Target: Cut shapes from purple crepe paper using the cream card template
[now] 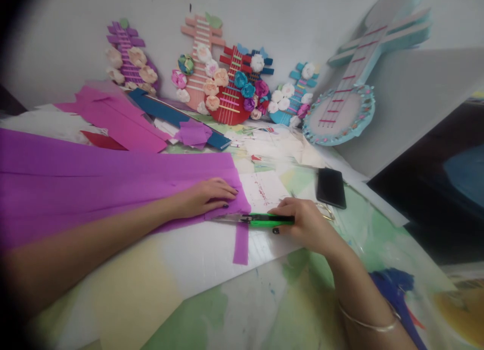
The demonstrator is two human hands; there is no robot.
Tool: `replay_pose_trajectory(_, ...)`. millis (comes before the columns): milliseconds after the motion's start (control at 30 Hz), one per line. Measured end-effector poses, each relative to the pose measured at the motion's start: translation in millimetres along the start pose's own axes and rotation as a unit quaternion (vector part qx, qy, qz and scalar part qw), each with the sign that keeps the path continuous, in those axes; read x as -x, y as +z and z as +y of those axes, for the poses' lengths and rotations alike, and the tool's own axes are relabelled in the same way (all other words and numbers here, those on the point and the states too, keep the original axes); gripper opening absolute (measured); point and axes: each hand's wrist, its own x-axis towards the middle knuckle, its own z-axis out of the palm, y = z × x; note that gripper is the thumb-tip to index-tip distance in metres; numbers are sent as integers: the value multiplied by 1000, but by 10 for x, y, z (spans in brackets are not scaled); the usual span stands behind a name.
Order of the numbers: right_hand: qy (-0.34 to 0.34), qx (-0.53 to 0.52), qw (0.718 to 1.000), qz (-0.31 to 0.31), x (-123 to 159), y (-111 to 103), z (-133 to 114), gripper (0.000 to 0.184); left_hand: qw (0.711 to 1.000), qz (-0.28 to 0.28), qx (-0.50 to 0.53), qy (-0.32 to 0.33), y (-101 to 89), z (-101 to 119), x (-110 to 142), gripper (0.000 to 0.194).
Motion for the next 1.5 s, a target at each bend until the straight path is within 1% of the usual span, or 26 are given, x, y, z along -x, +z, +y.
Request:
replay_pose_trajectory(100, 2, -3, 1000, -5, -3, -4, -8, 30, 1000, 0, 1, -1, -6, 7, -2, 24)
replay_pose_trajectory(267, 7, -6, 1000, -19, -29, 24, -93, 24, 1000, -1, 5, 1, -8, 6, -9, 22)
replay_pose_trajectory(400, -2, -20, 1000, -21, -28, 39, -112, 24, 1000, 0, 6, -1, -1, -10, -7, 23)
replay_pose_trajectory(600, 9, -22, 1000, -19, 9, 8, -45, 30, 1000, 1, 7, -5, -7, -6, -1, 24)
replay_pose_trajectory(767, 21, -14, 999, -26, 8, 4, -39, 26, 1000, 2, 8, -5, -8, 0, -1, 25)
replay_pose_trajectory(967, 11, -2, 1000, -22, -10, 23, -109, 22, 1000, 5, 11, -4, -7, -4, -3, 24)
replay_pose_trajectory(1233, 13, -5, 1000, -3, 32, -23, -75, 27, 1000, 7, 15, -5, -3, -13, 7, 23)
replay_pose_trajectory(1400, 3, 8, 1000, -17, 4, 3, -104, 21, 1000, 10, 19, -10, -2, -18, 5, 23)
replay_pose_trajectory(1500, -1, 7, 1000, -19, -11, 18, -141, 22, 1000, 9, 21, -12, -3, -14, -1, 23)
